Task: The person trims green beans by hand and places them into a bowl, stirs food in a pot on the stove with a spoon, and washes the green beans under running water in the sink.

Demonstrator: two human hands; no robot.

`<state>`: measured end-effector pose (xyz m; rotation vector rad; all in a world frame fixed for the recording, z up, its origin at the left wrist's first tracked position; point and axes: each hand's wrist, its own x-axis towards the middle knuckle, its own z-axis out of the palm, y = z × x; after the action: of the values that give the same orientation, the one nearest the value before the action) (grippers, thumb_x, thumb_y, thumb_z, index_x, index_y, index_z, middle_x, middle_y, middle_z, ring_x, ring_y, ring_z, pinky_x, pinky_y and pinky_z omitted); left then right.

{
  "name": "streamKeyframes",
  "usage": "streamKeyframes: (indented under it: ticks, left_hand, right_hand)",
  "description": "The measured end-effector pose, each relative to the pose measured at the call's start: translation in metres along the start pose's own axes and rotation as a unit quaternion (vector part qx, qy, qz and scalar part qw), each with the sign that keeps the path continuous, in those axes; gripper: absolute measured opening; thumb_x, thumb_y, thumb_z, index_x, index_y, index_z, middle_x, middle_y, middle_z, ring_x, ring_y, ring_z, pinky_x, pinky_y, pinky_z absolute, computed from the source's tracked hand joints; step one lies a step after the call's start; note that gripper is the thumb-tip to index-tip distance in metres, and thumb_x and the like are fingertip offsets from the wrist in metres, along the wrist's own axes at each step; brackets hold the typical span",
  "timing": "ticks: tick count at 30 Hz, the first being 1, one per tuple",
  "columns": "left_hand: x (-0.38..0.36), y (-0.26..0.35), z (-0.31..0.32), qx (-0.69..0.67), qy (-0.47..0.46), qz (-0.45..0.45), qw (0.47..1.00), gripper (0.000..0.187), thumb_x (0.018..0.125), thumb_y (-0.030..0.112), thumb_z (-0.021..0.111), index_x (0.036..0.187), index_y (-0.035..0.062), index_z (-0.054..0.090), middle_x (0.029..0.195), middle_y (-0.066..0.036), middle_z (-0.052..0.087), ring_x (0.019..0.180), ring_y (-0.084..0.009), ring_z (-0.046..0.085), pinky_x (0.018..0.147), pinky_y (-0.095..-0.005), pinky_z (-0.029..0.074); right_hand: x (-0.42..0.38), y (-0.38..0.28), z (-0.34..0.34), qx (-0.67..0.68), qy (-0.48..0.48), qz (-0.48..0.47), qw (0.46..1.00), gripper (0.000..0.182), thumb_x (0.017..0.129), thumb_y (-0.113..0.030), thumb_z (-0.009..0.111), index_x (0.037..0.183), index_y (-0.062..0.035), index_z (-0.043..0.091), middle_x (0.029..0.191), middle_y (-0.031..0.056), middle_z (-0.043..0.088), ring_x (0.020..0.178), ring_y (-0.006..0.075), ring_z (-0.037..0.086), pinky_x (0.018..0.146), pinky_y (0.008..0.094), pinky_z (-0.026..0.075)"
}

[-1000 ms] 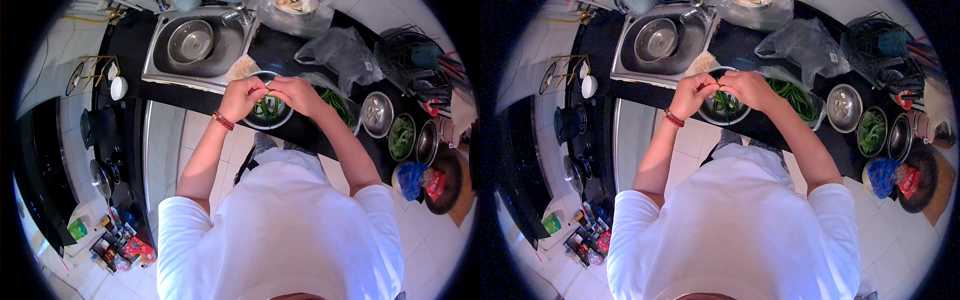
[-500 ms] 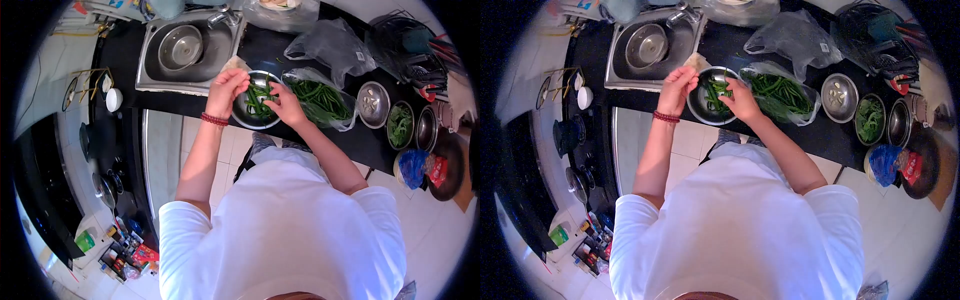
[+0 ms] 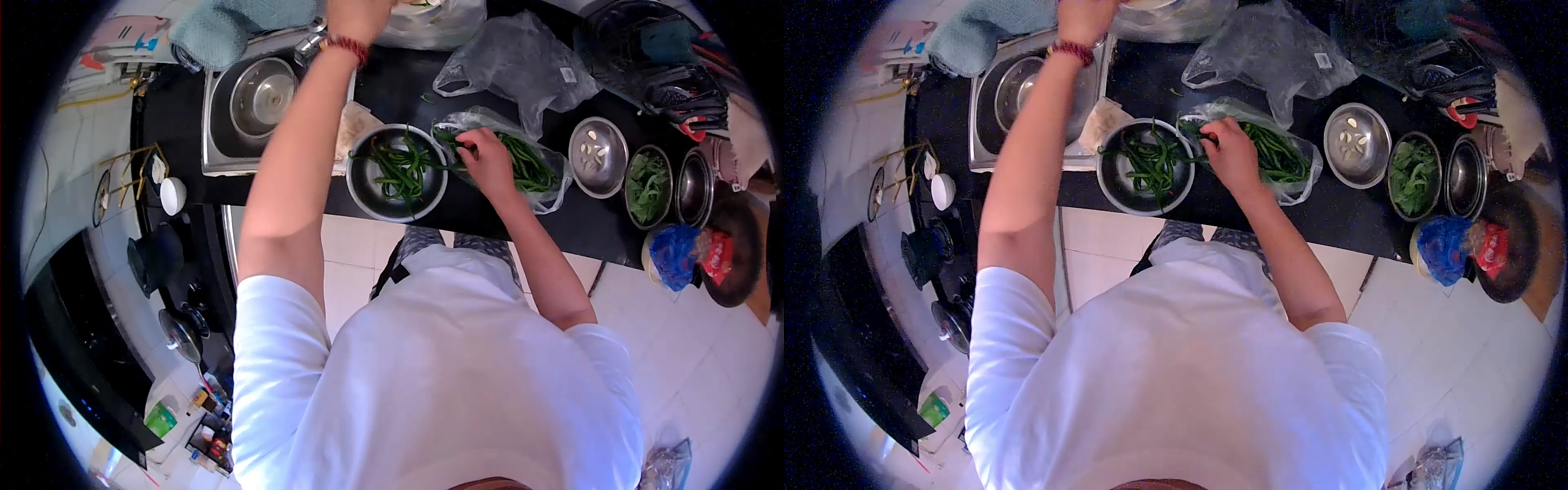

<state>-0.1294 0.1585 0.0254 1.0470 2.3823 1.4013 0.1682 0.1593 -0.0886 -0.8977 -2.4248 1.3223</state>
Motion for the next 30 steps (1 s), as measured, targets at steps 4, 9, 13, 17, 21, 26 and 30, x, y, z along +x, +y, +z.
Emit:
streamKeyframes:
  ticks: [4,9,13,17,21,26,30]
  left_hand:
    - [-0.073,-0.02,0.022,-0.031,-0.116,-0.036,0.992,0.013,0.09,0.014,0.059,0.089,0.0042,0.067,0.076,0.0,0.068,0.062,-0.0067,0.06,0.058,-0.0219,0.049]
    - [-0.163,-0.047,0.039,0.02,-0.233,0.08,0.969,0.016,0.083,0.002,0.061,0.098,0.0065,0.064,0.095,-0.007,0.065,0.073,-0.0202,0.064,0.064,-0.0322,0.052]
    - [-0.193,-0.054,0.04,0.141,-0.262,0.098,0.95,0.021,0.082,0.005,0.058,0.102,0.0121,0.062,0.1,-0.009,0.061,0.088,-0.0335,0.062,0.073,-0.0423,0.051]
    - [-0.197,-0.05,0.037,0.185,-0.3,0.082,0.932,0.016,0.085,0.014,0.058,0.1,0.0126,0.063,0.1,-0.008,0.061,0.088,-0.0321,0.062,0.071,-0.0428,0.05]
    - [-0.203,-0.04,0.035,0.2,-0.284,0.119,0.93,0.016,0.087,0.023,0.058,0.097,0.0121,0.064,0.099,-0.01,0.063,0.086,-0.0318,0.063,0.07,-0.0428,0.051]
    - [-0.202,-0.025,0.031,0.235,-0.347,0.121,0.9,0.023,0.089,0.029,0.056,0.094,0.0089,0.065,0.098,-0.014,0.064,0.084,-0.0328,0.063,0.07,-0.0426,0.051]
    - [-0.207,-0.021,0.031,0.242,-0.347,0.115,0.899,0.025,0.089,0.03,0.056,0.094,0.0068,0.064,0.094,-0.014,0.065,0.083,-0.034,0.063,0.07,-0.043,0.051]
  right_hand:
    - [0.001,-0.005,0.006,-0.018,-0.029,0.0,0.999,0.03,0.073,-0.016,0.075,0.098,-0.0085,0.061,0.096,0.0094,0.057,0.082,0.0309,0.062,0.069,0.0404,0.049]
    - [0.003,-0.002,0.014,-0.073,-0.042,0.0,0.996,0.041,0.07,-0.017,0.077,0.105,-0.0108,0.057,0.106,0.0095,0.054,0.088,0.0335,0.061,0.072,0.0428,0.049]
    - [0.009,0.016,0.022,-0.034,-0.078,-0.051,0.995,0.037,0.069,-0.011,0.076,0.101,-0.0114,0.058,0.106,0.0098,0.055,0.09,0.0332,0.06,0.073,0.0434,0.048]
    - [0.008,0.02,0.023,0.018,-0.093,-0.039,0.995,0.031,0.07,-0.006,0.074,0.096,-0.0098,0.059,0.098,0.0102,0.058,0.087,0.0325,0.061,0.072,0.0404,0.048]
    - [0.004,0.007,0.012,0.066,-0.116,0.009,0.991,0.026,0.073,-0.004,0.071,0.095,-0.0079,0.059,0.092,0.0103,0.059,0.084,0.0312,0.061,0.069,0.0374,0.048]
    - [-0.003,-0.004,0.002,0.022,-0.054,-0.103,0.993,0.021,0.077,-0.005,0.067,0.096,-0.0075,0.059,0.092,0.0099,0.059,0.08,0.0319,0.061,0.066,0.039,0.049]
    - [-0.012,-0.016,-0.008,-0.032,-0.058,-0.125,0.99,0.018,0.078,-0.008,0.066,0.095,-0.0073,0.06,0.091,0.0098,0.058,0.081,0.0337,0.06,0.066,0.0409,0.049]
